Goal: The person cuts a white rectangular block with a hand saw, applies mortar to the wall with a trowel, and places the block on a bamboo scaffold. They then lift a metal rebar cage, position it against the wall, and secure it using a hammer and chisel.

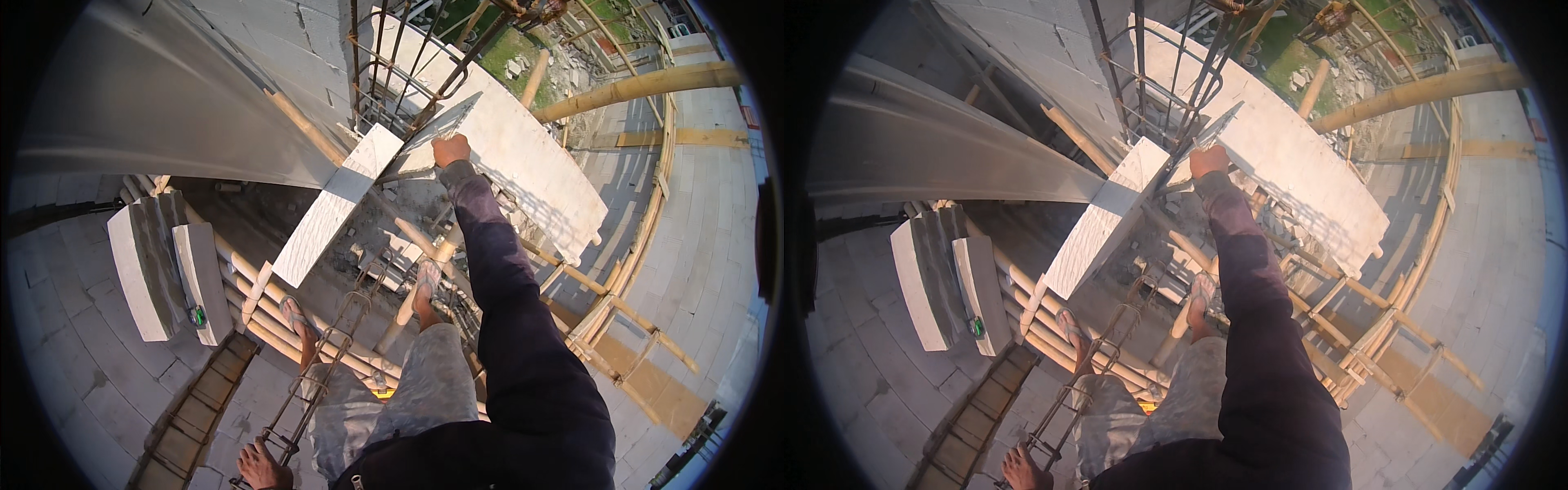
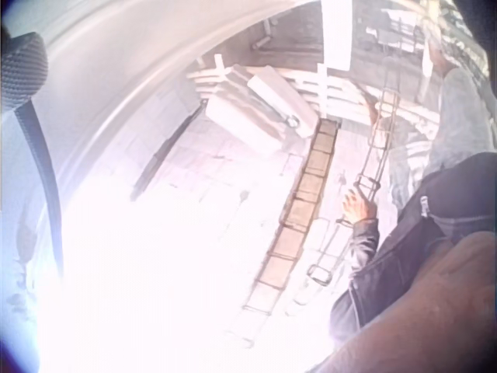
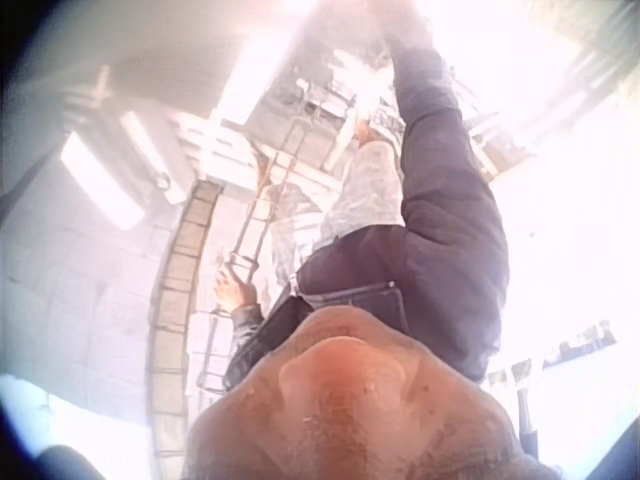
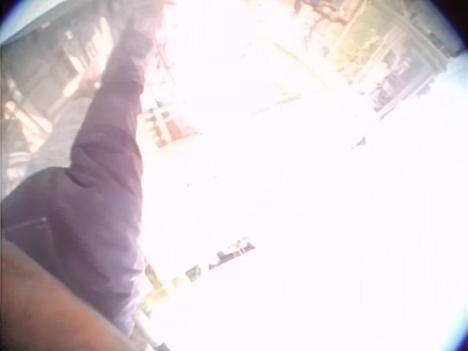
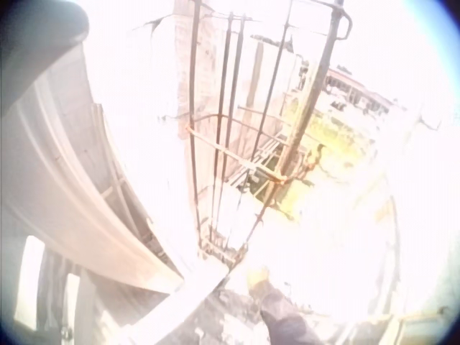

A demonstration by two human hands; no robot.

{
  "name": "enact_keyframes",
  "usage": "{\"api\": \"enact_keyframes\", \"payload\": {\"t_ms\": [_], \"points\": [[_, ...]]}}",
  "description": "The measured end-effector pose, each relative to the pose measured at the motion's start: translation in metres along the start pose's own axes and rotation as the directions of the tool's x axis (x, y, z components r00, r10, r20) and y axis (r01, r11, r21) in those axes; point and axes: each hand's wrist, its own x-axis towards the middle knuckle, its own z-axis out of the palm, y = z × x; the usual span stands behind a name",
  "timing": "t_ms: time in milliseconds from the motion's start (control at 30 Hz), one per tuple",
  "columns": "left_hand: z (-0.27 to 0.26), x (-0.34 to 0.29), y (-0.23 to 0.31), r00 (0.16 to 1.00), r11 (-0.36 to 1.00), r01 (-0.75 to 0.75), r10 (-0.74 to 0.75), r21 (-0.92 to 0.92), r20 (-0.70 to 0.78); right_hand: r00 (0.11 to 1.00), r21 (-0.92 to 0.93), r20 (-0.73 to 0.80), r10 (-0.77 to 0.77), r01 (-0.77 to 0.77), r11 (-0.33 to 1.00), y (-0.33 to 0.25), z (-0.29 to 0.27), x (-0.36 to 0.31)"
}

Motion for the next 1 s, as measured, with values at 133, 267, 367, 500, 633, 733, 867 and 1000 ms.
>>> {"api": "enact_keyframes", "payload": {"t_ms": [133,267,367,500,633,733,867,1000], "points": [[0.001,0.002,0.003,1.0,1.0,-0.002,0.002,0.01,-0.012,0.995,0.004,0.061,0.075,-0.076,0.997,-0.007,0.016,0.017],[0.002,0.009,0.013,0.999,1.0,0.024,-0.025,0.006,0.036,0.989,-0.099,-0.016,0.148,-0.149,0.984,-0.017,0.01,-0.003],[-0.003,0.022,0.022,1.0,1.0,-0.008,0.008,-0.015,-0.019,0.969,0.461,0.248,-0.001,-0.117,0.88,0.192,-0.067,0.019],[-0.001,0.042,0.019,0.998,0.999,0.029,-0.026,-0.046,0.065,0.982,0.457,0.158,-0.102,0.019,0.889,0.195,-0.073,0.004],[0.032,0.066,0.008,0.999,0.999,-0.012,0.01,-0.048,-0.049,0.994,0.072,0.035,0.105,-0.107,0.992,0.13,-0.032,0.008],[0.014,0.075,0.03,0.99,0.998,0.022,-0.031,-0.063,-0.139,0.994,0.012,-0.091,0.063,-0.062,0.998,0.09,-0.014,0.006],[0.005,0.074,0.043,0.989,0.991,0.108,-0.115,-0.076,-0.094,0.99,0.036,0.016,0.142,-0.143,0.989,0.143,-0.059,-0.009],[-0.004,0.068,0.043,0.986,0.981,0.138,-0.149,-0.138,-0.075,1.0,0.562,0.001,-0.018,0.015,0.827,0.251,-0.085,0.008]]}}
